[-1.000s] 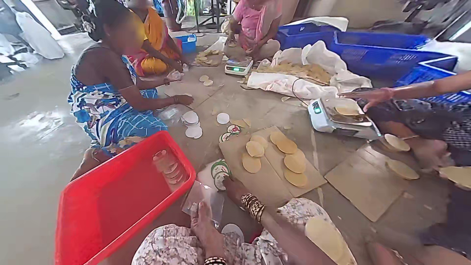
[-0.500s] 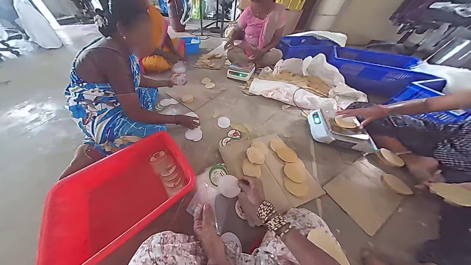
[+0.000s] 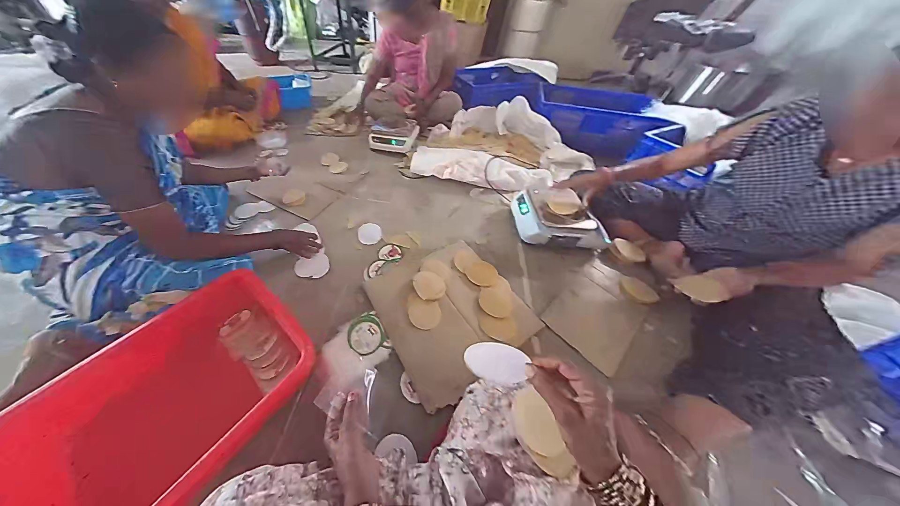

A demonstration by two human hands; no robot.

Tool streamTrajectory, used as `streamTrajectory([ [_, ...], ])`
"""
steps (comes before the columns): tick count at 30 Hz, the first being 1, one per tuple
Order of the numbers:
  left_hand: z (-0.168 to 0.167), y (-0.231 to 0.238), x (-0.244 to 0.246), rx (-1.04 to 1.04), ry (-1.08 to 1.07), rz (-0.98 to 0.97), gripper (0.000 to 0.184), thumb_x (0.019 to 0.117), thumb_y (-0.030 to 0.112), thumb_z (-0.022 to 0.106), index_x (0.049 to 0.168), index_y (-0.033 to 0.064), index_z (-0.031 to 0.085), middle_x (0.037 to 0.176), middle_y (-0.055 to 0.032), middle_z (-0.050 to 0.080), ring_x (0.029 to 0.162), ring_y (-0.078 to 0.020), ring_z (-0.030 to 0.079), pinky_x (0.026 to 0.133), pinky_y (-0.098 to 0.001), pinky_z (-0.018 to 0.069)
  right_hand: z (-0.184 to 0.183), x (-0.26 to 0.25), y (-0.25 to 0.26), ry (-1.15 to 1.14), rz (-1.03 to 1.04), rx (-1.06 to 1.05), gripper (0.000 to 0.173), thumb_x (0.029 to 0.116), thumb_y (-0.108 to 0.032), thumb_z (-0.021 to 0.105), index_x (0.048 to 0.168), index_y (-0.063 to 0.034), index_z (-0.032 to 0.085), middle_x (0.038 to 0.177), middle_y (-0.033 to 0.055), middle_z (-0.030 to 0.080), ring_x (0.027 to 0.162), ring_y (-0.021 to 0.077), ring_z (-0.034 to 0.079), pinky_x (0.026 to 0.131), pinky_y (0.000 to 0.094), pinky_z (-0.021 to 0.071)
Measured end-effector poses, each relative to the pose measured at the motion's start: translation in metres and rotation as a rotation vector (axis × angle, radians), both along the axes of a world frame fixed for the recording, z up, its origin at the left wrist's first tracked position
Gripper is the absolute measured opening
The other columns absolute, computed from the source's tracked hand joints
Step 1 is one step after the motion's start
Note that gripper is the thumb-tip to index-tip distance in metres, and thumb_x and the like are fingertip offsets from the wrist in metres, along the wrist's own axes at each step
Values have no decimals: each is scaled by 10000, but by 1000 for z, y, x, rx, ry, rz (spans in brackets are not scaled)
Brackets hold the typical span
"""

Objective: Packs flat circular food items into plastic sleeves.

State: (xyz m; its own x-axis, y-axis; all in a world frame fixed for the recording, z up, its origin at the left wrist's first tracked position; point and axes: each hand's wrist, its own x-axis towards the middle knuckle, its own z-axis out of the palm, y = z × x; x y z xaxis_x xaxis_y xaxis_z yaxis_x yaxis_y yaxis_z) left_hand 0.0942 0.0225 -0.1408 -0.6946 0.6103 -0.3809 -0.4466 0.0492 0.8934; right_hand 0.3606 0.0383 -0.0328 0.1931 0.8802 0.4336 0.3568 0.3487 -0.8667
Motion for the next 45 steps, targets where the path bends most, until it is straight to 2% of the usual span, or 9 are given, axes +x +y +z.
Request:
streamTrajectory([
  [3, 1, 0, 4, 24, 77, -20, 268, 967, 44, 631, 1194, -87, 574, 1047, -94, 666, 933, -93, 650, 876, -283, 559, -14, 50, -25, -577, -135, 250, 240, 988, -266, 581, 950, -81, 729, 991, 39, 753, 969, 69, 702, 874, 211, 567],
  [7, 5, -2, 7, 24, 113, -44, 225, 980, 47, 614, 1161, -84, 584, 1001, -64, 664, 901, -70, 651, 862, -255, 558, -44, 79, -64, -1094, -51, 284, 340, 1016, -273, 475, 870, -137, 751, 938, 29, 773, 913, 187, 739, 865, 334, 579],
  [11, 4, -9, 8, -24, 149, -99, 281, 995, 66, 592, 1219, -98, 552, 1062, -103, 649, 936, -81, 636, 872, -269, 547, -69, 86, -83, -978, 105, 120, 391, 1024, -413, 484, 917, -157, 759, 1005, 13, 766, 992, 176, 723, 967, 360, 543],
  [17, 5, -11, 11, -62, 145, -108, 275, 998, 67, 601, 1220, -88, 555, 1041, -82, 645, 904, -58, 630, 851, -243, 544, -56, 73, -70, -927, 132, -243, 623, 913, -625, 599, 1174, -78, 745, 1227, 120, 724, 1170, 331, 673, 987, 526, 532],
  [21, 4, -14, 10, -83, 154, -111, 344, 994, 72, 605, 1281, -99, 521, 1127, -134, 628, 974, -104, 613, 895, -279, 523, -75, 63, -71, -921, 161, -186, 441, 926, -452, 654, 1103, -67, 772, 1201, 143, 729, 1140, 331, 695, 968, 477, 565],
  [25, 3, -14, 10, -66, 182, -124, 300, 985, 58, 609, 1228, -105, 544, 1058, -99, 641, 922, -67, 622, 861, -246, 533, -26, 61, -63, -632, 271, -658, 332, 1041, -183, 527, 1228, 12, 719, 1368, 168, 659, 1325, 312, 594, 1143, 464, 422],
  [30, -1, -15, 11, -100, 198, -180, 299, 1004, 110, 612, 1242, -68, 577, 1116, -114, 655, 981, -98, 627, 901, -283, 532, -57, 83, -62, -419, 176, -473, 255, 947, -139, 575, 1041, -13, 776, 1036, 114, 769, 966, 199, 736, 902, 403, 580],
  [37, 2, -14, 13, -101, 176, -153, 267, 1002, 90, 608, 1216, -66, 576, 1066, -86, 652, 937, -74, 627, 869, -263, 537, -65, 78, -61, -186, -13, -529, 177, 873, -222, 725, 899, -54, 771, 821, 11, 751, 756, 47, 705, 737, 250, 586],
  [45, -12, -11, 10, -45, 124, -152, 194, 1005, 62, 588, 1171, -38, 580, 946, -29, 665, 830, -51, 656, 779, -231, 568, -61, 77, -72, -574, -172, -13, 305, 925, -349, 643, 798, -76, 691, 878, 78, 729, 855, 158, 708, 766, 266, 577],
])
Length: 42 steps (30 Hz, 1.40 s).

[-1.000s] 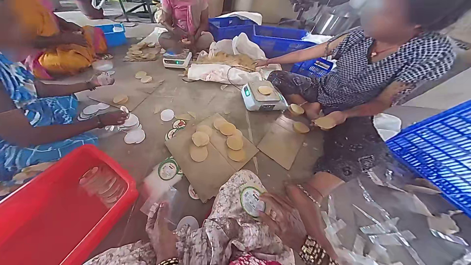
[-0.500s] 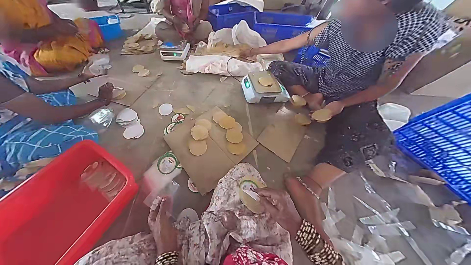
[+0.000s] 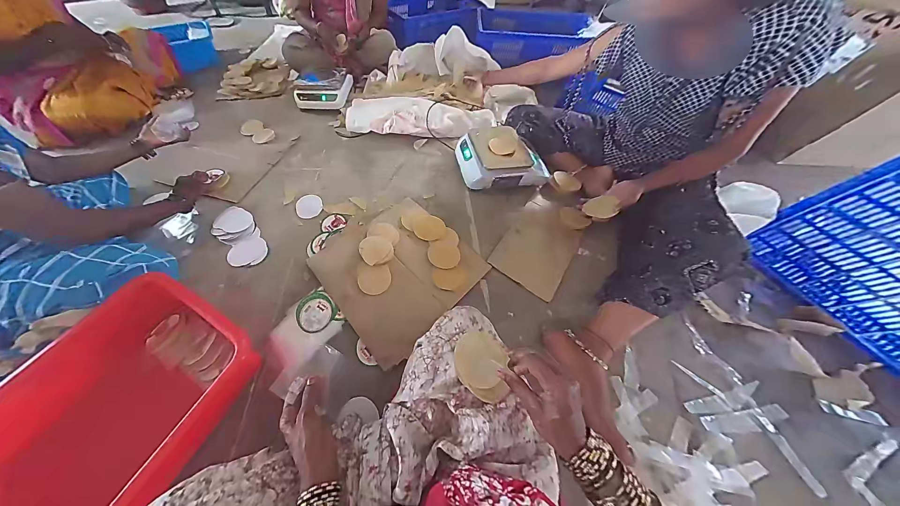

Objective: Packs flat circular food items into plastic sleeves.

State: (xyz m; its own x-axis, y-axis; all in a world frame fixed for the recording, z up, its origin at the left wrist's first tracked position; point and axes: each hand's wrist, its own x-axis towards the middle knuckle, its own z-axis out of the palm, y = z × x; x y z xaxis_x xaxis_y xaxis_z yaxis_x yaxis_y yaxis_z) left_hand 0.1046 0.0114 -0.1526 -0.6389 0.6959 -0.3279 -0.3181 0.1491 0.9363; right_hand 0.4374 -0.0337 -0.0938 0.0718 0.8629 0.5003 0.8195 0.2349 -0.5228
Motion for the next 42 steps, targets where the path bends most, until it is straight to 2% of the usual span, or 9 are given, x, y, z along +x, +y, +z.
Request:
streamTrajectory([
  [5, 8, -1, 4, -78, 10, 1, 351, 1011, 97, 601, 1310, -66, 514, 1117, -123, 629, 949, -106, 616, 874, -282, 528, 5, 7, -2, -246, 276, -293, 507, 926, -576, 601, 993, -108, 784, 1127, 62, 753, 1163, 287, 677, 1031, 511, 506],
  [8, 3, 2, 3, -43, 1, 23, 242, 1001, 76, 611, 1205, -46, 566, 996, -58, 662, 859, -63, 652, 811, -247, 565, 14, 3, 4, -83, 117, -359, 648, 916, -661, 566, 1085, -66, 759, 1163, 118, 737, 1119, 307, 688, 953, 514, 548],
  [14, 5, -1, 3, 15, 16, -23, 197, 1008, 50, 583, 1169, -62, 571, 965, -46, 670, 852, -57, 657, 811, -242, 568, 15, 3, 40, 241, -162, -960, 1033, 760, -450, 882, 1531, 0, 364, 1437, 261, 527, 1319, 381, 536, 1115, 526, 424],
  [17, 6, -1, 2, 13, -6, -20, 119, 996, 33, 603, 1096, -30, 601, 868, -12, 677, 758, -48, 659, 724, -230, 577, 7, 3, 41, 320, -153, -949, 856, 711, -340, 918, 1397, -14, 524, 1269, 243, 631, 1189, 370, 612, 1032, 554, 473],
  [21, 11, -2, 5, 75, 171, -124, 136, 926, 13, 668, 1048, -35, 631, 830, 6, 684, 743, -27, 657, 724, -216, 575, 22, -3, 33, 676, -58, -790, 341, 709, -135, 866, 999, -41, 713, 879, 57, 723, 804, 127, 700, 763, 316, 589],
  [25, 33, -11, 11, 159, 575, -261, 238, 860, 67, 735, 1016, -106, 686, 888, -103, 719, 822, -52, 681, 820, -259, 573, 21, -3, 19, 571, 35, -410, 303, 764, -291, 810, 957, -80, 709, 835, -45, 696, 763, 22, 658, 711, 226, 567],
  [30, 65, -27, 18, 391, 740, -354, 254, 853, 135, 746, 981, -84, 727, 938, -97, 733, 925, -40, 687, 888, -224, 562, 24, -5, 18, -117, 75, -412, 377, 839, -212, 763, 1126, 29, 731, 1019, 219, 743, 962, 408, 722, 870, 602, 544],
  [35, 107, -42, 19, 704, 956, -453, 158, 988, 293, 667, 959, 139, 673, 974, 52, 698, 1095, -19, 618, 1058, -234, 456, 19, -1, 31, -106, 199, -493, 228, 844, -151, 747, 1013, 1, 764, 986, 213, 738, 949, 417, 713, 857, 628, 526],
  [42, 140, -53, 24, 1050, 888, -534, 140, 1032, 222, 575, 956, 130, 650, 922, 25, 628, 987, -61, 603, 1114, -286, 387, 29, 7, 32, 60, 174, -739, 278, 899, -181, 720, 1083, 27, 721, 976, 268, 718, 945, 454, 694, 851, 670, 496],
])
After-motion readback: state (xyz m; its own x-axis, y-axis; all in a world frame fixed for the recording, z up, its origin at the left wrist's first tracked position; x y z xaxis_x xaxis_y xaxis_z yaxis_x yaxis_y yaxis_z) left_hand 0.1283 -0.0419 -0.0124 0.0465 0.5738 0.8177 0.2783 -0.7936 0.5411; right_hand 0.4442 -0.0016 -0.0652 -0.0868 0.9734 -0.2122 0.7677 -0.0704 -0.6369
